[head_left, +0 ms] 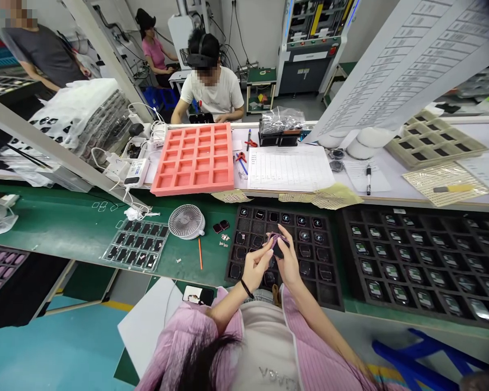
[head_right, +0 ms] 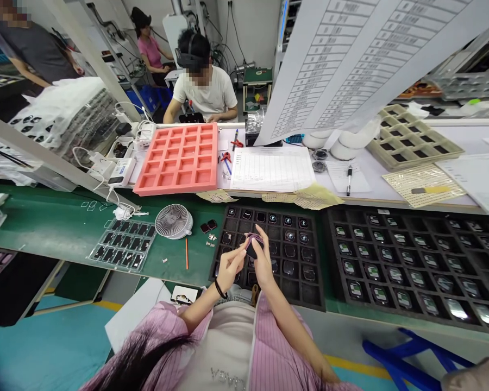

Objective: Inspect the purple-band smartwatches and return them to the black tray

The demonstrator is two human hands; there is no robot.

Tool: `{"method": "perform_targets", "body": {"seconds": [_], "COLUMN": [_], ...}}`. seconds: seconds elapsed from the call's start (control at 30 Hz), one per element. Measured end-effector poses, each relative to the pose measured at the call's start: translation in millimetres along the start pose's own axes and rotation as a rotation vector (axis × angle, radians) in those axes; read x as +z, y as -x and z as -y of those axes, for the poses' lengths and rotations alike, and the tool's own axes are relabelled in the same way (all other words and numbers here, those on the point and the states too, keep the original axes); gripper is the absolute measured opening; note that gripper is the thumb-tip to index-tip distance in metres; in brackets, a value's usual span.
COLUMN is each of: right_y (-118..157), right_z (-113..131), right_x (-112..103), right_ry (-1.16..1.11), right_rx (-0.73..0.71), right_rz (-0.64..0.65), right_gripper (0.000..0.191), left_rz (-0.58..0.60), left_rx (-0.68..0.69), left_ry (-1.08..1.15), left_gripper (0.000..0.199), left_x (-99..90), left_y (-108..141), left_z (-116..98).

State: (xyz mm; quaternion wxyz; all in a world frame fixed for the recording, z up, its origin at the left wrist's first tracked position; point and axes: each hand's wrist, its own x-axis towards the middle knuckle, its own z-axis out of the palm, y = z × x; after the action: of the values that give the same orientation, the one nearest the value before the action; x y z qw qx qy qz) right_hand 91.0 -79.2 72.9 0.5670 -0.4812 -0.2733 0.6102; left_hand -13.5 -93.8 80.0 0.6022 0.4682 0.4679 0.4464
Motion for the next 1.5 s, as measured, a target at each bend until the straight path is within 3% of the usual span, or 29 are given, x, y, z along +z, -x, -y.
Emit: {"method": "perform_targets", "body": {"seconds": [0.07, 0.17, 0.2, 0.23, 0.33, 0.5, 0.63, 0.77, 0.87, 0.97, 1.07, 1.17, 1.27, 1.5], "right_y": [-3, -9, -12, -14, -17, -15, -12, -14, -16, -15, -11, -7, -3, -1], "right_z": [-8, -17, -18, -19, -14, -7, -9, -4, 8, 21, 30, 35, 38, 40], "right_x": [-4, -14, -17, -20, -25, -22, -18, -18, -21, -21, -16, -11, -10, -11], "right_ry": [0.010, 0.023, 0.014, 0.000, -0.031, -0.078, -0.129, -0.187, -0.253, -0.320, -0.371, -0.389, -0.385, -0.404], "right_rx": [0.020, 0.063, 0.070, 0.072, 0.077, 0.068, 0.076, 0.117, 0.276, 0.475, 0.575, 0.600, 0.590, 0.564], "right_rz": [-0.041, -0.083, -0.093, -0.104, -0.127, -0.099, -0.081, -0.022, 0.140, 0.327, 0.442, 0.504, 0.515, 0.542], "right_gripper": [0.058, 0.061, 0.062, 0.063, 0.063, 0.061, 0.058, 0.051, 0.043, 0.033, 0.025, 0.027, 0.029, 0.029], "left_rz": [0.042, 0.203, 0.177, 0.063, -0.093, -0.070, -0.053, -0.025, 0.069, 0.222, 0.490, 0.634, 0.709, 0.778], "left_rx": [0.005, -0.058, -0.076, -0.073, -0.104, -0.148, -0.162, -0.126, -0.038, 0.109, 0.392, 0.462, 0.457, 0.400], "left_ry": [-0.109, -0.376, -0.514, -0.676, -0.812, -0.873, -0.853, -0.763, -0.641, -0.488, -0.297, -0.312, -0.338, -0.400], "left_gripper": [0.065, 0.053, 0.048, 0.041, 0.022, 0.010, 0.012, 0.017, 0.024, 0.035, 0.030, 0.027, 0.030, 0.033], "left_x": [-8.9, -34.0, -44.8, -56.0, -85.8, -105.1, -106.4, -102.5, -89.8, -71.9, -56.2, -47.0, -44.2, -42.2], "left_y": [-5, -30, -42, -54, -85, -105, -111, -116, -112, -100, -87, -82, -83, -87], "left_z": [10, 29, 37, 45, 71, 105, 109, 91, 60, 14, -35, -68, -82, -86]}}
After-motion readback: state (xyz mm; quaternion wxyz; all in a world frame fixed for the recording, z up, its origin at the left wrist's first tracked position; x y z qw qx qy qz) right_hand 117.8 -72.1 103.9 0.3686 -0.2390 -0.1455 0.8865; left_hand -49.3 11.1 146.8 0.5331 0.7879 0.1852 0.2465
